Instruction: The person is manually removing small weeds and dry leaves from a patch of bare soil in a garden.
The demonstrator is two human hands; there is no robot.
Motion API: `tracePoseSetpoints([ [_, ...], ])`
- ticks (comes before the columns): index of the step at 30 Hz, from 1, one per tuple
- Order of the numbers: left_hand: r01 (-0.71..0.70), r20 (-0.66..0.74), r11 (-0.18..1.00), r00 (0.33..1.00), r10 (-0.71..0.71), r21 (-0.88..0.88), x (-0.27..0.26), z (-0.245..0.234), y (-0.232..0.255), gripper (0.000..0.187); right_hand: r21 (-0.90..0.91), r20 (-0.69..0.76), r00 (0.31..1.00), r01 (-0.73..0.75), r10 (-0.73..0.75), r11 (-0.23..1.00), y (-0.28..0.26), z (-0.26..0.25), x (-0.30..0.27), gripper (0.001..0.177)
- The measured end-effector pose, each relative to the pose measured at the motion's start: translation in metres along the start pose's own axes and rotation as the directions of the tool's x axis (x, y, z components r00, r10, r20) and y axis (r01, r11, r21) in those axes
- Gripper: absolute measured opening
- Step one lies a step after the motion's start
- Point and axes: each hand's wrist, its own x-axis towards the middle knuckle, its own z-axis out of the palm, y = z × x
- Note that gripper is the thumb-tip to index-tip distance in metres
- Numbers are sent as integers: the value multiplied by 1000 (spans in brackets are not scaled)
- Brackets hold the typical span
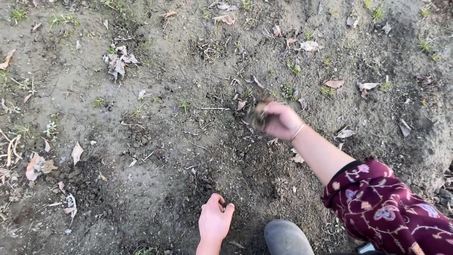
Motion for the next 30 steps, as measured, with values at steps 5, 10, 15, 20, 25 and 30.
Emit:
tracePoseSetpoints([
  [5, 13, 3, 1000, 1000, -13, 7, -4, -3, 6, 22, -964, -247, 963, -233, 103, -131, 62, -15, 35, 17],
  [10, 4, 16, 1000, 1000, -5, 18, -5, -3, 4, 23, -838, -290, 950, -309, 112, 450, 51, -34, 16, 14],
  [15, 23, 27, 1000, 999, -23, 21, -3, -5, 6, 25, -321, -138, 984, -152, 112, 935, 19, -56, -8, 27],
  [20, 40, 7, 999, 999, -40, 29, 1, 0, 5, 25, -325, -243, 969, -131, 51, 937, 10, -100, -7, 17],
  [25, 41, -7, 997, 999, -41, 69, 5, 3, 6, 26, -512, -473, 834, 1, -283, 859, -17, -92, -12, 18],
  [30, 81, -20, 994, 997, -80, 71, 9, 5, 6, 28, -838, -526, 603, -243, -601, 489, -39, -91, -5, 31],
])
